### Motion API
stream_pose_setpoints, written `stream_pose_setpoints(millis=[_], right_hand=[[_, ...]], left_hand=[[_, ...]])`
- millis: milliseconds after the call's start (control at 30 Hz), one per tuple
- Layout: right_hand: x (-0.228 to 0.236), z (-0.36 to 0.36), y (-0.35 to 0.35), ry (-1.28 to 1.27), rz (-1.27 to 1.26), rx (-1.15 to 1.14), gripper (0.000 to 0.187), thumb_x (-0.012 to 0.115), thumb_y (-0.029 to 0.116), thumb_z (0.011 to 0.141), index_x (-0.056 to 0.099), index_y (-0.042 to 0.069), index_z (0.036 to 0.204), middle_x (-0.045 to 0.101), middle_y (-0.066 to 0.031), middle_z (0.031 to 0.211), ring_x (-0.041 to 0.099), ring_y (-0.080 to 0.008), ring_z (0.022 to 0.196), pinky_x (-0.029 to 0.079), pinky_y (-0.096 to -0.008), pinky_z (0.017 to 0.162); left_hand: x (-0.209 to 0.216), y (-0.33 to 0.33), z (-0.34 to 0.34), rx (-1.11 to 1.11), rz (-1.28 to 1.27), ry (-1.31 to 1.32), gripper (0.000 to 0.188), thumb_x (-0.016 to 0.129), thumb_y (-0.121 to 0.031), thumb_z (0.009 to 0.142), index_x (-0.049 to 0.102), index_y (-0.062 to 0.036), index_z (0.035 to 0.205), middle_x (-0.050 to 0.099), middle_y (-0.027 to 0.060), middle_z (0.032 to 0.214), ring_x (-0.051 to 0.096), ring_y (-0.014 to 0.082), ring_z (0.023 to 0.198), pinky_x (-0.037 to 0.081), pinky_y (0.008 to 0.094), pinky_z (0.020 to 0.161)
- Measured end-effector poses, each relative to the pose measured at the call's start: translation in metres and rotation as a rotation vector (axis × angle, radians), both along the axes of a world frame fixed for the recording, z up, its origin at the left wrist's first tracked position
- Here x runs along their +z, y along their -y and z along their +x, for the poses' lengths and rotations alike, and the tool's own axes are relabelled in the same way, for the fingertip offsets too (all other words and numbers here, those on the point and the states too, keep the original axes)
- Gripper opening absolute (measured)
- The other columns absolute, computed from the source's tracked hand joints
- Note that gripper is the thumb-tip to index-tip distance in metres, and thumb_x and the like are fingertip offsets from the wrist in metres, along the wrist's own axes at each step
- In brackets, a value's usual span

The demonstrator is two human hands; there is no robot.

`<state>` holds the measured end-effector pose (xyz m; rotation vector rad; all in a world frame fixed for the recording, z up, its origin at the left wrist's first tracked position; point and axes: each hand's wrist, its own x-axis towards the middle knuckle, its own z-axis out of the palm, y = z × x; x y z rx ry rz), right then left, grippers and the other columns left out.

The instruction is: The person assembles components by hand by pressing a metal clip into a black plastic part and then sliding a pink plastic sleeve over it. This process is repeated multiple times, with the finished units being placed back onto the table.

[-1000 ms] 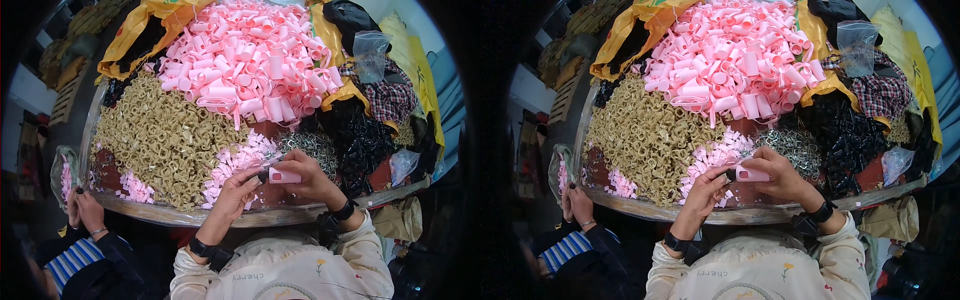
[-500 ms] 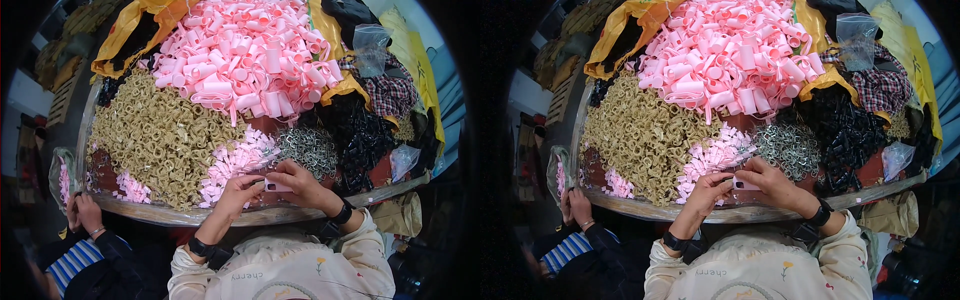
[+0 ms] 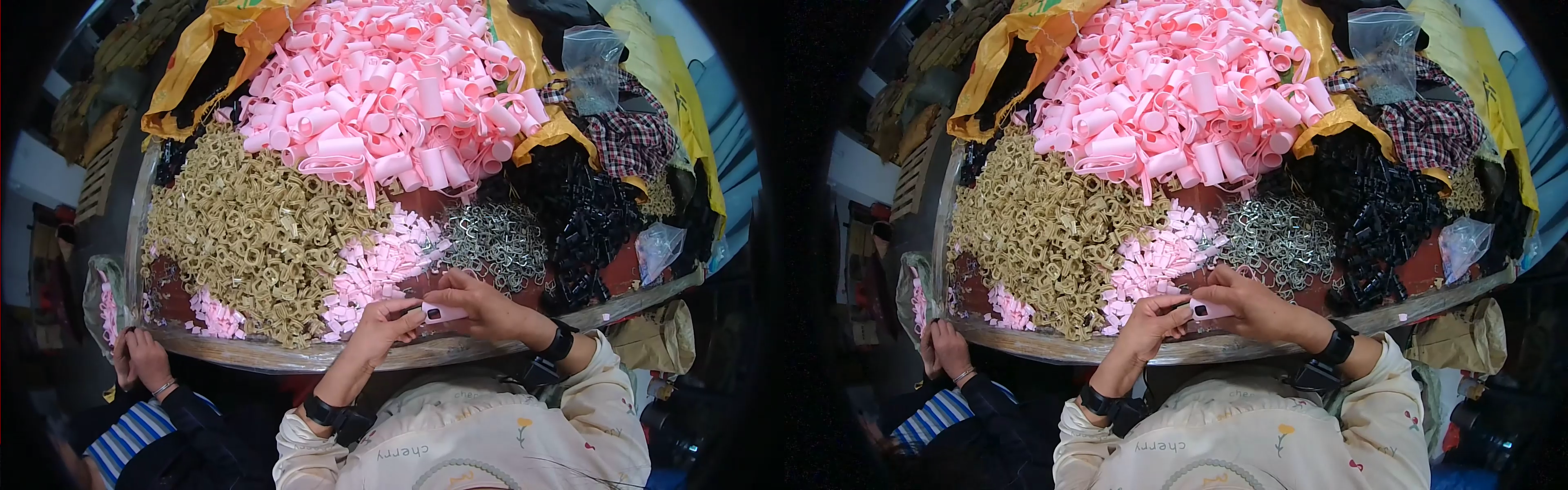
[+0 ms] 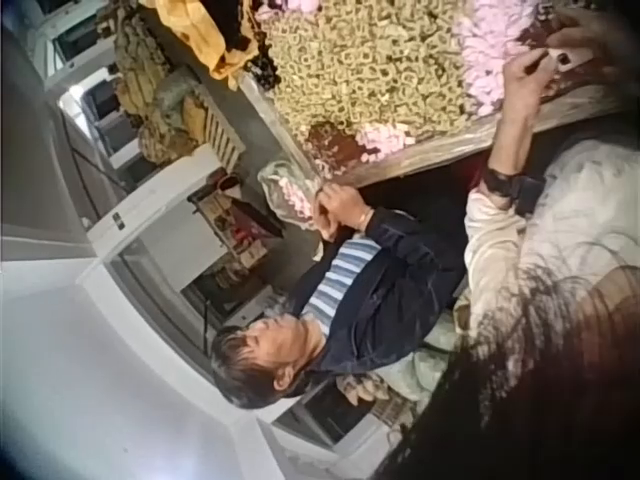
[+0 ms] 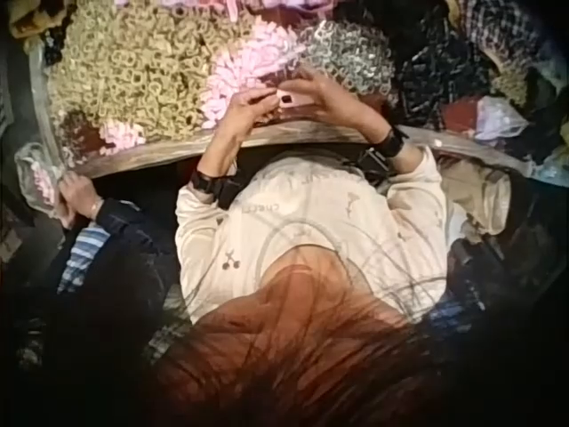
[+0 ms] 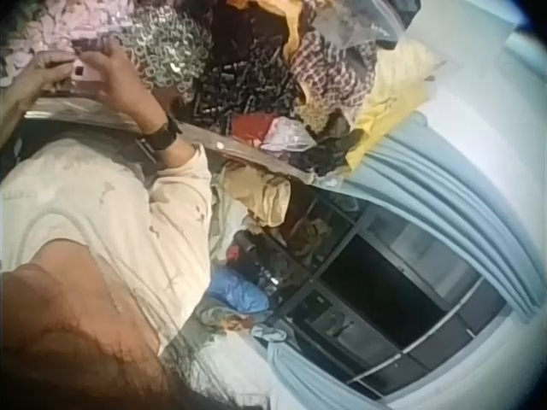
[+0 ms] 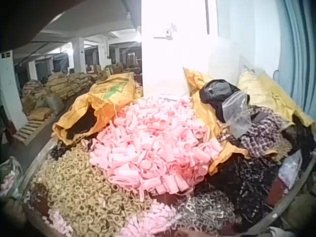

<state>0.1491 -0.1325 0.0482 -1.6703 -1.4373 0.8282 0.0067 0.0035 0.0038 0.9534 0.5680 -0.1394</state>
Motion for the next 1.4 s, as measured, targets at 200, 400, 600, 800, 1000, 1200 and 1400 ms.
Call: stream_pose_setpoints(millis=[200, 400, 600, 800, 1000, 1200, 1400], right_hand=[[0.006, -0.002, 0.0, -0.011, -0.064, -0.018, 0.041, 0.064, 0.004, 0.064, 0.051, 0.002, 0.103, 0.043, -0.0122, 0.092, 0.047, -0.0257, 0.085, 0.04, -0.0316, 0.073], [0.001, 0.001, 0.001, 0.023, -0.01, 0.041, 0.043, 0.065, 0.005, 0.064, 0.051, 0.003, 0.105, 0.045, -0.0123, 0.093, 0.047, -0.0247, 0.086, 0.04, -0.031, 0.073], [-0.01, 0.014, 0.0, -0.141, -0.007, 0.159, 0.041, 0.066, 0.011, 0.066, 0.051, 0.001, 0.104, 0.046, -0.0126, 0.093, 0.047, -0.0239, 0.087, 0.04, -0.0317, 0.074], [-0.015, 0.002, 0.002, -0.108, 0.029, 0.028, 0.042, 0.066, 0.013, 0.067, 0.051, 0.001, 0.105, 0.046, -0.0118, 0.092, 0.048, -0.0233, 0.086, 0.04, -0.0314, 0.074], [-0.009, -0.01, 0.005, -0.109, 0.056, -0.179, 0.046, 0.066, 0.014, 0.067, 0.049, 0.001, 0.107, 0.046, -0.0129, 0.095, 0.048, -0.0246, 0.088, 0.039, -0.0321, 0.076], [0.006, 0.005, 0.006, 0.168, 0.146, -0.041, 0.061, 0.067, 0.021, 0.067, 0.04, 0.0, 0.117, 0.043, -0.0166, 0.108, 0.043, -0.028, 0.1, 0.035, -0.0355, 0.084], [0.029, 0.011, -0.004, 0.138, 0.259, 0.302, 0.074, 0.066, 0.032, 0.067, 0.031, 0.0, 0.123, 0.036, -0.019, 0.118, 0.036, -0.0315, 0.109, 0.031, -0.0378, 0.089]], left_hand=[[0.0, -0.002, 0.003, 0.0, -0.146, -0.014, 0.025, 0.061, -0.015, 0.076, 0.058, -0.0002, 0.096, 0.059, 0.0028, 0.07, 0.051, 0.0054, 0.053, 0.041, 0.0143, 0.046], [0.003, -0.004, 0.001, -0.068, -0.122, -0.049, 0.024, 0.061, -0.015, 0.076, 0.059, 0.0002, 0.094, 0.059, 0.0027, 0.069, 0.051, 0.0056, 0.052, 0.041, 0.0144, 0.045], [0.007, -0.004, 0.004, -0.116, -0.103, -0.029, 0.022, 0.06, -0.011, 0.076, 0.058, 0.0016, 0.094, 0.059, 0.0059, 0.071, 0.053, 0.0082, 0.05, 0.044, 0.016, 0.045], [0.008, 0.003, 0.008, 0.035, 0.054, -0.055, 0.028, 0.058, -0.016, 0.079, 0.055, 0.0015, 0.1, 0.058, 0.0037, 0.069, 0.053, 0.0066, 0.052, 0.043, 0.016, 0.047], [0.016, 0.011, 0.012, 0.017, 0.421, 0.086, 0.043, 0.056, -0.012, 0.079, 0.04, 0.0017, 0.117, 0.058, 0.0055, 0.079, 0.055, 0.0076, 0.064, 0.046, 0.0185, 0.057], [0.016, 0.006, 0.011, 0.029, 0.15, 0.265, 0.064, 0.056, 0.001, 0.076, 0.02, 0.0001, 0.128, 0.048, 0.0094, 0.109, 0.051, 0.0105, 0.091, 0.045, 0.0206, 0.07], [0.039, 0.009, 0.018, -0.039, 0.028, 0.351, 0.073, 0.056, 0.008, 0.072, 0.013, -0.0004, 0.13, 0.04, 0.0109, 0.118, 0.047, 0.014, 0.1, 0.046, 0.0235, 0.074]])
